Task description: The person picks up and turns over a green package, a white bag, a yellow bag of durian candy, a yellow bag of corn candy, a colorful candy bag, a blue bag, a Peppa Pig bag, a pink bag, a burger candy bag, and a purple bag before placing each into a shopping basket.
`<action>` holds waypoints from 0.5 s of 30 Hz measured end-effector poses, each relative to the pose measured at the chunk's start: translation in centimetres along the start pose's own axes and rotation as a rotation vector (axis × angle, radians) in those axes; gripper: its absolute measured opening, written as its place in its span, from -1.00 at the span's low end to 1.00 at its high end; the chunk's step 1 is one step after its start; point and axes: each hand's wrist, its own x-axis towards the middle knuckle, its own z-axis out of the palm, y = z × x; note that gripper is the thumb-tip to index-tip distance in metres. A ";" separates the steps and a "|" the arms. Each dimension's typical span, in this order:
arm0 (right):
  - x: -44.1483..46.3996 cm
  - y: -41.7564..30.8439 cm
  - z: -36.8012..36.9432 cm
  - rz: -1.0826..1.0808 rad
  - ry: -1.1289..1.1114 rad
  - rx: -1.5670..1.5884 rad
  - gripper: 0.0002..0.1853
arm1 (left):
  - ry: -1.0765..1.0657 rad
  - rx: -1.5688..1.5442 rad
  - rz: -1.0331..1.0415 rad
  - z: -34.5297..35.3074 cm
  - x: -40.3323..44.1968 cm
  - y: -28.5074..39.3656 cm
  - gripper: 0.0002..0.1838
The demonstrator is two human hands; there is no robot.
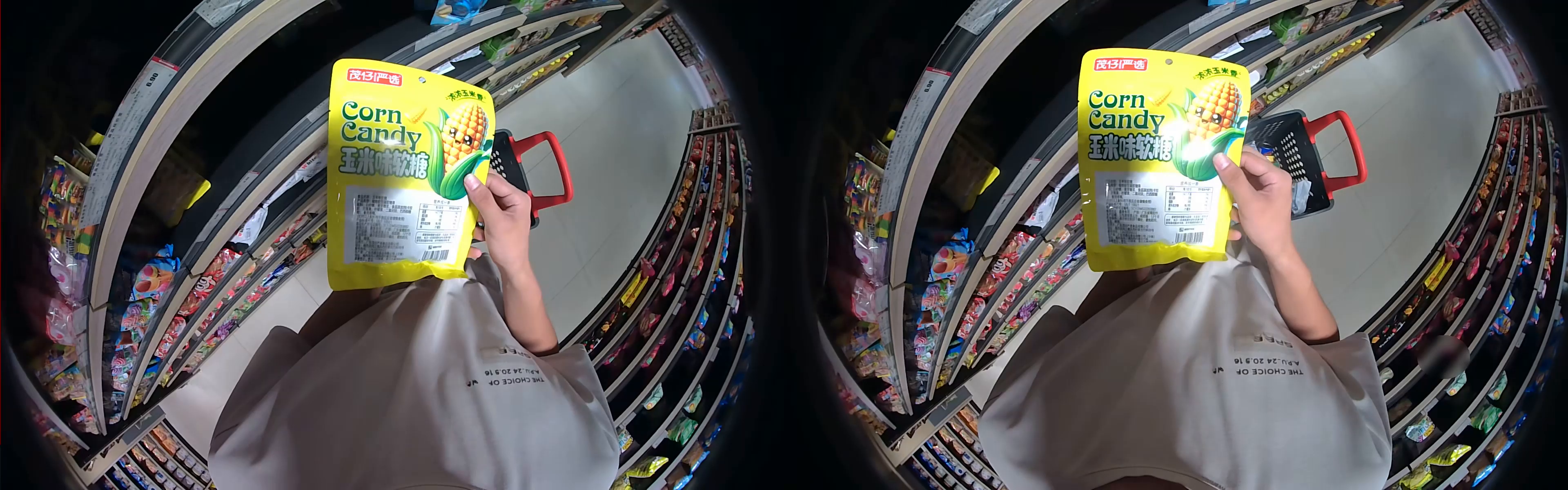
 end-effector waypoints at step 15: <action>1.7 3.0 1.1 0.097 -0.293 0.283 -0.40 | 0.259 0.408 0.283 2.1 -3.2 1.7 -0.08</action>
